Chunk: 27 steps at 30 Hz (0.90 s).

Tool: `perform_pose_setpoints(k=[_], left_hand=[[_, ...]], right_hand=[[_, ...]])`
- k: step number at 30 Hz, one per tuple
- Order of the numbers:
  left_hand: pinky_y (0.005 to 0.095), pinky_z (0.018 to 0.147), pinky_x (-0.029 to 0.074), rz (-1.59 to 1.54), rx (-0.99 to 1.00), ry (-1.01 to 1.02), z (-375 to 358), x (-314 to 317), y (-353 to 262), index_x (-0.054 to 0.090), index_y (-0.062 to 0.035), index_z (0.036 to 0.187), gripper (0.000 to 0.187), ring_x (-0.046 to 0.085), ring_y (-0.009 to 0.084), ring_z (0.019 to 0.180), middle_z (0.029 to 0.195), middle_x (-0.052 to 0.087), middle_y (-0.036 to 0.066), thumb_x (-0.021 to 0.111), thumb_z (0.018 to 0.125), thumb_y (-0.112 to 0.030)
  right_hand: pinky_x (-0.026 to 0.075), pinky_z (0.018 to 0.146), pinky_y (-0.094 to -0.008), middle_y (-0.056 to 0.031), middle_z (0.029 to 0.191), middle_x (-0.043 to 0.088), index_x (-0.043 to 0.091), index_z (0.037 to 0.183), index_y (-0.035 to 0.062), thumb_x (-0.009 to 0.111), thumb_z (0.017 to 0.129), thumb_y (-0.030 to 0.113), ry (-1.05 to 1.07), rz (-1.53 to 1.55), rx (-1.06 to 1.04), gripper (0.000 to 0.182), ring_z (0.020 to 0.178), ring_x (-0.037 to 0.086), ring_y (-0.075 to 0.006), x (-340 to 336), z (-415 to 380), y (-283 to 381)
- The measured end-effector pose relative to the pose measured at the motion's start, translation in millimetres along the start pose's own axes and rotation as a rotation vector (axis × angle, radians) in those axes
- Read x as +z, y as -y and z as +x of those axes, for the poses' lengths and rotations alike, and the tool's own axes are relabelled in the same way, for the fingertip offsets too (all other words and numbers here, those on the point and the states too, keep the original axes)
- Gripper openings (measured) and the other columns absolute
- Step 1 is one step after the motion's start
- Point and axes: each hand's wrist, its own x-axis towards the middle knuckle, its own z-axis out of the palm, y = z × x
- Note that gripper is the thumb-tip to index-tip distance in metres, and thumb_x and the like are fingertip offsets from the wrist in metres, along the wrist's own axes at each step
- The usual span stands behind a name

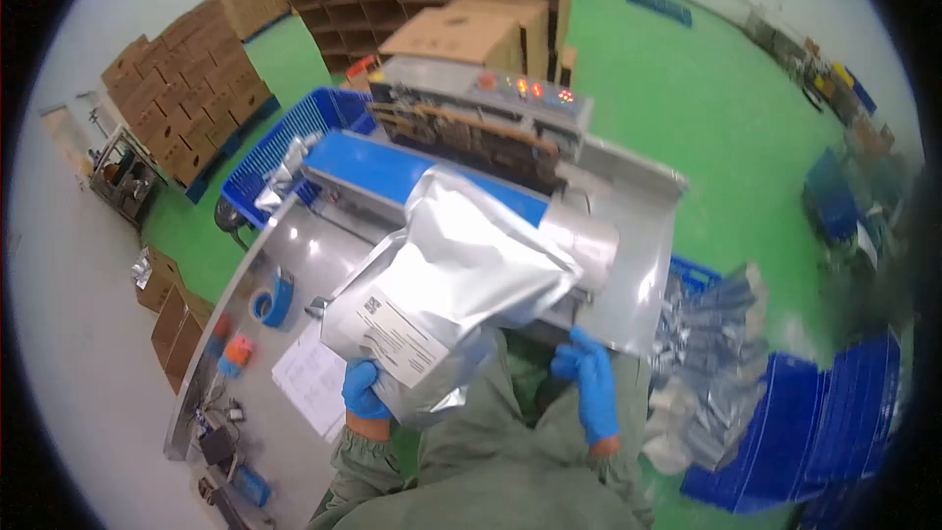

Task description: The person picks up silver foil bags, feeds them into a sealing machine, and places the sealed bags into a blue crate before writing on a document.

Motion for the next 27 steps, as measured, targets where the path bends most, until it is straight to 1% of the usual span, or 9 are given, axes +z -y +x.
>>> perform_pose_setpoints(k=[5,8,12,15,17,19,23,24,27], left_hand=[[0.0378,0.090,0.046,0.515,-0.324,-0.256,-87.6,-48.1,16.8,0.040,-0.0012,0.128,0.057,0.055,0.0246,0.104,0.117,0.053,0.011,0.062,0.077,-0.013],[0.0344,0.088,0.047,0.573,-0.470,-0.367,-121.8,-76.8,38.8,0.039,0.0000,0.130,0.060,0.055,0.0216,0.102,0.114,0.054,0.010,0.061,0.075,0.003],[0.0361,0.090,0.046,0.570,-0.457,-0.377,-134.7,-77.9,37.5,0.038,0.0002,0.130,0.060,0.054,0.0233,0.106,0.118,0.052,0.011,0.062,0.075,0.002],[0.0363,0.090,0.046,0.492,-0.502,-0.371,-142.1,-82.2,32.7,0.038,0.0004,0.130,0.060,0.055,0.0238,0.105,0.119,0.052,0.011,0.062,0.075,0.001],[0.0364,0.091,0.045,0.873,-0.478,-0.265,-157.0,-101.1,28.6,0.038,0.0004,0.130,0.059,0.054,0.0232,0.106,0.118,0.052,0.011,0.062,0.077,-0.001],[0.0358,0.091,0.044,0.531,-0.353,-0.414,-151.1,-83.9,32.9,0.037,0.0000,0.131,0.058,0.054,0.0207,0.104,0.116,0.052,0.009,0.062,0.078,-0.004],[0.0321,0.084,0.045,0.511,-0.299,-0.471,-145.4,-67.9,30.7,0.037,-0.0011,0.132,0.056,0.052,0.0155,0.097,0.115,0.052,0.007,0.060,0.081,-0.007],[0.0321,0.084,0.045,0.539,-0.337,-0.491,-154.0,-69.3,18.1,0.037,-0.0011,0.132,0.056,0.052,0.0155,0.097,0.115,0.052,0.007,0.060,0.081,-0.007],[0.0330,0.085,0.046,1.432,-0.457,-0.062,-142.2,-78.9,7.9,0.037,-0.0024,0.131,0.054,0.053,0.0184,0.102,0.117,0.051,0.009,0.059,0.082,-0.009]], right_hand=[[0.045,0.085,-0.0290,-0.0088,0.113,0.056,0.043,0.129,0.0016,0.045,0.094,0.014,-0.393,-0.177,-0.067,0.038,0.098,0.055,-0.0167,-27.0,-20.1,15.1],[0.040,0.094,-0.0311,-0.0089,0.126,0.050,0.042,0.131,-0.0003,0.046,0.091,0.011,-0.333,-0.437,-0.093,0.041,0.111,0.050,-0.0180,-30.8,-28.1,-4.7],[0.033,0.103,-0.0384,-0.0138,0.132,0.046,0.040,0.132,-0.0002,0.059,0.083,0.014,0.073,-0.867,-0.424,0.055,0.123,0.043,-0.0291,19.8,-32.4,70.3],[0.034,0.101,-0.0476,-0.0126,0.132,0.046,0.042,0.131,0.0019,0.064,0.079,0.025,0.064,-0.948,-0.643,0.061,0.121,0.044,-0.0327,59.1,-37.9,102.0],[0.025,0.102,-0.0601,-0.0154,0.135,0.042,0.052,0.126,0.0082,0.053,0.081,0.044,-0.065,-0.725,-1.149,0.057,0.124,0.040,-0.0342,91.5,-38.2,87.7],[0.020,0.104,-0.0607,-0.0103,0.134,0.044,0.047,0.130,0.0144,0.054,0.079,0.045,0.585,-1.106,-0.563,0.060,0.124,0.040,-0.0305,111.1,-43.1,-32.7],[0.012,0.107,-0.0596,-0.0080,0.135,0.043,0.046,0.131,0.0168,0.050,0.080,0.046,0.591,-1.221,-0.394,0.059,0.128,0.036,-0.0267,126.4,-42.0,-27.1],[0.012,0.107,-0.0591,-0.0069,0.135,0.042,0.044,0.132,0.0160,0.049,0.081,0.047,0.517,-1.066,-0.531,0.060,0.128,0.035,-0.0252,132.0,-51.2,14.3],[0.012,0.108,-0.0575,-0.0054,0.136,0.042,0.041,0.134,0.0146,0.048,0.082,0.047,0.515,-1.018,-0.617,0.062,0.128,0.035,-0.0233,121.8,-44.6,-9.6]])
